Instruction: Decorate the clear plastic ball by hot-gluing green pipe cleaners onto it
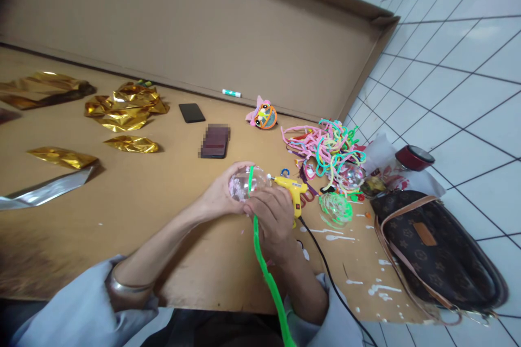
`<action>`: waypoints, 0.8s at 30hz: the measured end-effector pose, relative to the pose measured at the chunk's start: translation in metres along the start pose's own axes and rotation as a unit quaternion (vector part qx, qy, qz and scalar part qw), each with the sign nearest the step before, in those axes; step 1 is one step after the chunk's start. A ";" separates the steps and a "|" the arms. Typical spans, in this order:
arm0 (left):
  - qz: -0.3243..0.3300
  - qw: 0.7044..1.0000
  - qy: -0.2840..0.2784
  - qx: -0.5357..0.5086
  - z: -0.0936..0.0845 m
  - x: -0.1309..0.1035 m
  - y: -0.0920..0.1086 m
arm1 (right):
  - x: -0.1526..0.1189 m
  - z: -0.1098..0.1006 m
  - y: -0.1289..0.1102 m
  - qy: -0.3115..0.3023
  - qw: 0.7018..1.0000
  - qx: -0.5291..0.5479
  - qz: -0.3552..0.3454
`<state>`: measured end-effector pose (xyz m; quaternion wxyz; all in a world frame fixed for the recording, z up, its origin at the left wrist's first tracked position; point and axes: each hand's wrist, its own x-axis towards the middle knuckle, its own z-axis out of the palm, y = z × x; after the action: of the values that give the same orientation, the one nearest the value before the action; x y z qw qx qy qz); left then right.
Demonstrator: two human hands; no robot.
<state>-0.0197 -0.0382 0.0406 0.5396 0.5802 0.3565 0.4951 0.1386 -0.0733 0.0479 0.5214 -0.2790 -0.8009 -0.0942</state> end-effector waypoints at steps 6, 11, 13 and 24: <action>-0.010 1.000 0.008 0.001 -0.001 0.000 -0.001 | -0.003 0.000 0.000 -0.010 1.000 -0.005 0.006; -0.016 1.000 0.010 -0.009 0.000 0.001 -0.002 | -0.004 0.001 0.001 -0.013 1.000 0.009 0.003; -0.023 0.999 0.014 -0.020 0.000 0.001 -0.002 | -0.004 0.003 0.002 -0.010 1.000 0.009 -0.003; -0.031 0.998 0.055 -0.030 0.001 0.005 -0.009 | -0.005 0.006 0.003 -0.010 1.000 0.018 0.010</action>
<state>-0.0167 -0.0322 0.0323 0.5514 0.5247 0.3880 0.5197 0.1366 -0.0696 0.0406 0.5192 -0.2784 -0.8049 -0.0713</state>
